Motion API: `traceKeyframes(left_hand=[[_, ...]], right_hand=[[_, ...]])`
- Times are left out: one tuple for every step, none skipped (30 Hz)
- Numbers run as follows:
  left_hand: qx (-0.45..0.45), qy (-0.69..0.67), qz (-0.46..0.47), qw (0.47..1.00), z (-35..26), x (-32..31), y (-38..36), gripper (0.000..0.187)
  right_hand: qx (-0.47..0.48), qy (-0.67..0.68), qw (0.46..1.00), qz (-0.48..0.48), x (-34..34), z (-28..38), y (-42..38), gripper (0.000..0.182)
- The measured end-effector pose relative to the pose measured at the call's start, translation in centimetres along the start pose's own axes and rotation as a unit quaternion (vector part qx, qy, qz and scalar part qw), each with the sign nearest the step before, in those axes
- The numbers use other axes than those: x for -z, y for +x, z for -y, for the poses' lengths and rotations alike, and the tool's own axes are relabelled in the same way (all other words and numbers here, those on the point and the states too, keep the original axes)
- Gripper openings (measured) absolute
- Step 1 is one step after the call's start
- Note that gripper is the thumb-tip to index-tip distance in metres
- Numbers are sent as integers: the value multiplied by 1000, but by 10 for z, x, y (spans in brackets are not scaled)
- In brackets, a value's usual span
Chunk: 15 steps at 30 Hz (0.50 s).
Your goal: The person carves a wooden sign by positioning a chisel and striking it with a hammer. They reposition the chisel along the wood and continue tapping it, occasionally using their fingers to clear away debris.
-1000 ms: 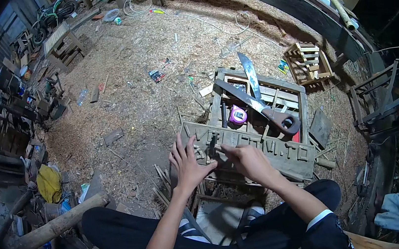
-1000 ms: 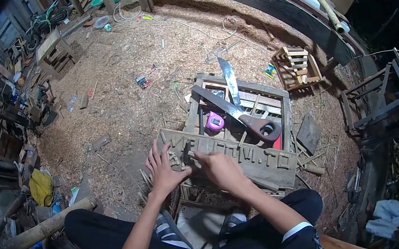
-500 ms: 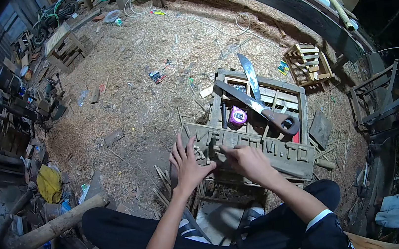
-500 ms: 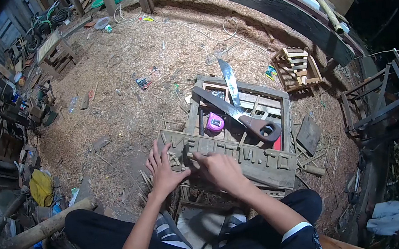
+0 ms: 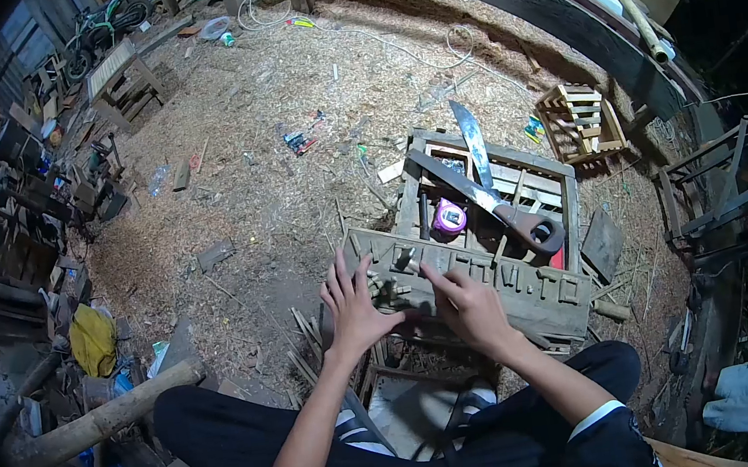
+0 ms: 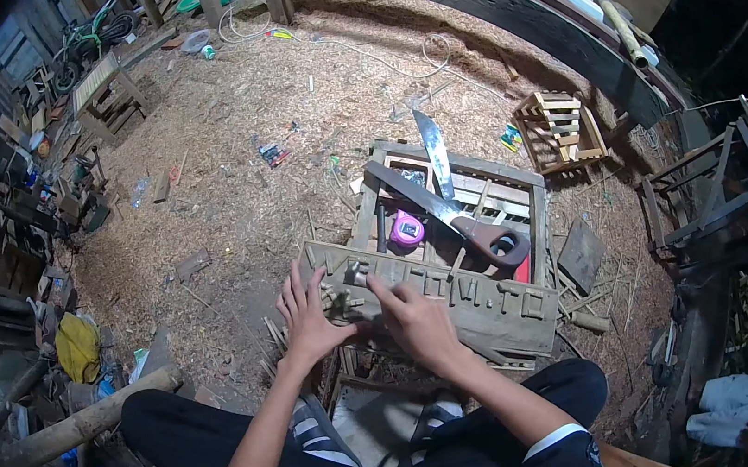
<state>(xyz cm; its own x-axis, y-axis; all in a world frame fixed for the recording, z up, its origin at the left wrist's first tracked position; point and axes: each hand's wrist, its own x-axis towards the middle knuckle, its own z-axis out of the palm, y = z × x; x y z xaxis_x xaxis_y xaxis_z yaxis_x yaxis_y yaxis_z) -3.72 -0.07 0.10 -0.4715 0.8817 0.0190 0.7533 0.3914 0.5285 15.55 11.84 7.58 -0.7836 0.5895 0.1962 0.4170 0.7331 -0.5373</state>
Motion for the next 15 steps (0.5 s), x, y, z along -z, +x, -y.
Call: traceKeyframes(left_hand=[[0, 2, -1, 1000, 0, 1, 0, 126], [2, -1, 0, 1000, -1, 1, 0, 127], [4, -6, 1, 1000, -2, 2, 0, 127], [4, -6, 1, 1000, -1, 3, 0, 127], [-6, -14, -3, 1000, -1, 3, -1, 128], [-17, -21, -5, 1000, 0, 3, -2, 129], [-16, -21, -3, 1000, 1, 1, -3, 129], [-5, -9, 6, 1000, 0, 0, -2, 130], [5, 5, 14, 1000, 0, 0, 0, 130], [4, 5, 14, 1000, -1, 0, -1, 130], [-1, 2, 13, 1000, 0, 1, -1, 130], [-4, -2, 12, 1000, 1, 2, 0, 130], [-16, -11, 2, 1000, 2, 2, -2, 130], [-14, -13, 3, 1000, 3, 1, -3, 130], [-16, -17, -4, 1000, 2, 1, -2, 130]], right_hand=[[1, 2, 1000, -1, -4, -2, -4, 50], [10, -16, 999, 32, -6, -5, -8, 54], [19, -34, 997, 64, -5, -4, -8, 58], [20, -34, 997, 64, -4, -2, -8, 58], [41, -19, 999, 13, -2, 1, -9, 60], [62, -2, 997, -39, -1, 5, -10, 62], [60, -2, 997, -38, -3, 4, -14, 62], [50, -31, 998, -12, -7, 2, -19, 62], [41, -61, 997, 13, -9, 1, -22, 62], [41, -61, 997, 12, -10, 0, -25, 62], [33, -50, 998, 18, -10, -1, -27, 63], [28, -39, 999, 25, -10, -1, -25, 64], [29, -39, 998, 27, -10, 0, -23, 64], [51, -23, 998, -14, -9, 2, -23, 60], [72, -7, 996, -56, -7, 5, -24, 56]])
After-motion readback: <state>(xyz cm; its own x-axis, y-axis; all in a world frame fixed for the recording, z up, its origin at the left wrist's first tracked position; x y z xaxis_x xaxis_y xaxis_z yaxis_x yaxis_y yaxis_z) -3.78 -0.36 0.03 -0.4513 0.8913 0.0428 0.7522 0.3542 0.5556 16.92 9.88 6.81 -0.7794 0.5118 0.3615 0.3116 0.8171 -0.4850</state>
